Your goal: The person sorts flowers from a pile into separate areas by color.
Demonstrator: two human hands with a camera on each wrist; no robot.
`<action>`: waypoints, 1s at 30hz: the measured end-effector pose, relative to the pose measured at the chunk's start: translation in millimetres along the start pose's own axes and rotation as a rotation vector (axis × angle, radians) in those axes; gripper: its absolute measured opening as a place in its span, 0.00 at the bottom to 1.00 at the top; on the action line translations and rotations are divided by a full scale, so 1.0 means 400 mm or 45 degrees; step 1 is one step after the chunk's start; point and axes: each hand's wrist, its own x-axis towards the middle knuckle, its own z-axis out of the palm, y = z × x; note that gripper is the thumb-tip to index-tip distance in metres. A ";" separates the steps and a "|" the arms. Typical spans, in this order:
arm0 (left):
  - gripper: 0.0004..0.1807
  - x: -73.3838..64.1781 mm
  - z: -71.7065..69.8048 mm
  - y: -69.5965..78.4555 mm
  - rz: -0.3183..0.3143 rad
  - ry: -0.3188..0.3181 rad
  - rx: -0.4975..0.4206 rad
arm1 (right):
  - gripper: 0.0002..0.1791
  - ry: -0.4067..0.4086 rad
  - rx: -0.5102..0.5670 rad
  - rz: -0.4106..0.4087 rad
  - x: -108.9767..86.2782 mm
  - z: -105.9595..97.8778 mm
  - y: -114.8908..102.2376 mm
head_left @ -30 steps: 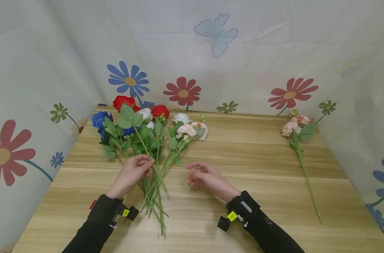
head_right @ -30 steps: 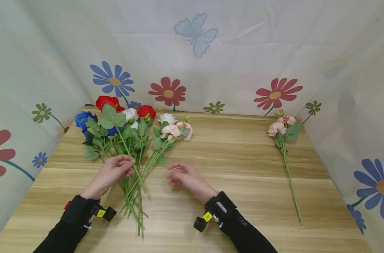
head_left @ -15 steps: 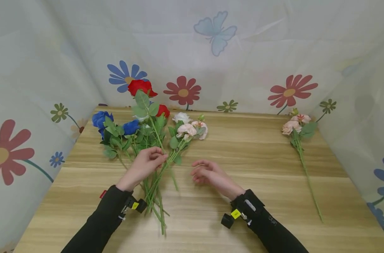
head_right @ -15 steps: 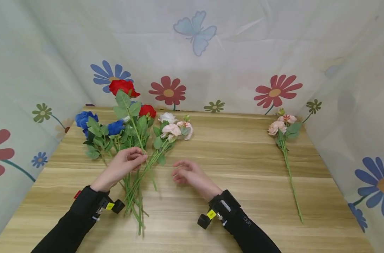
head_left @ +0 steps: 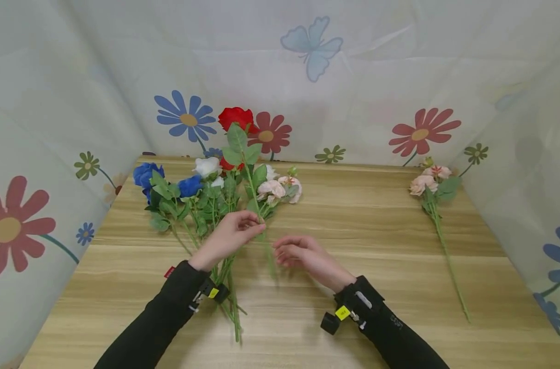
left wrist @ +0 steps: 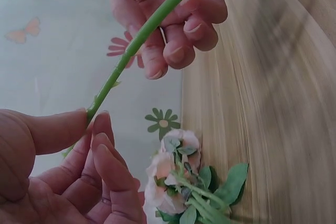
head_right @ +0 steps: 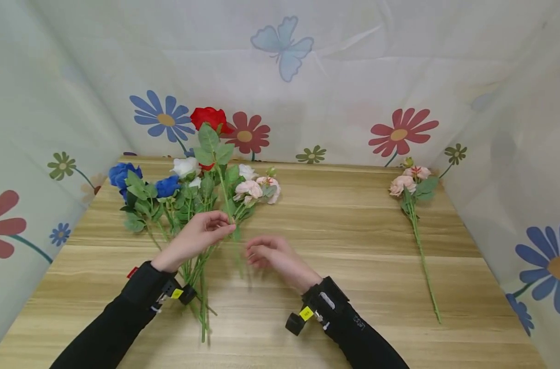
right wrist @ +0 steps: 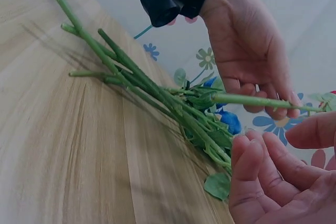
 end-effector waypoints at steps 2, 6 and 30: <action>0.13 0.005 0.007 0.005 0.014 0.002 0.019 | 0.24 -0.023 0.014 0.006 -0.002 0.004 -0.003; 0.11 0.011 0.019 0.014 0.046 -0.005 0.037 | 0.25 -0.065 0.058 0.023 -0.007 0.010 -0.007; 0.15 0.036 0.063 0.027 0.094 -0.002 0.198 | 0.16 -0.120 0.034 -0.013 -0.025 -0.003 0.008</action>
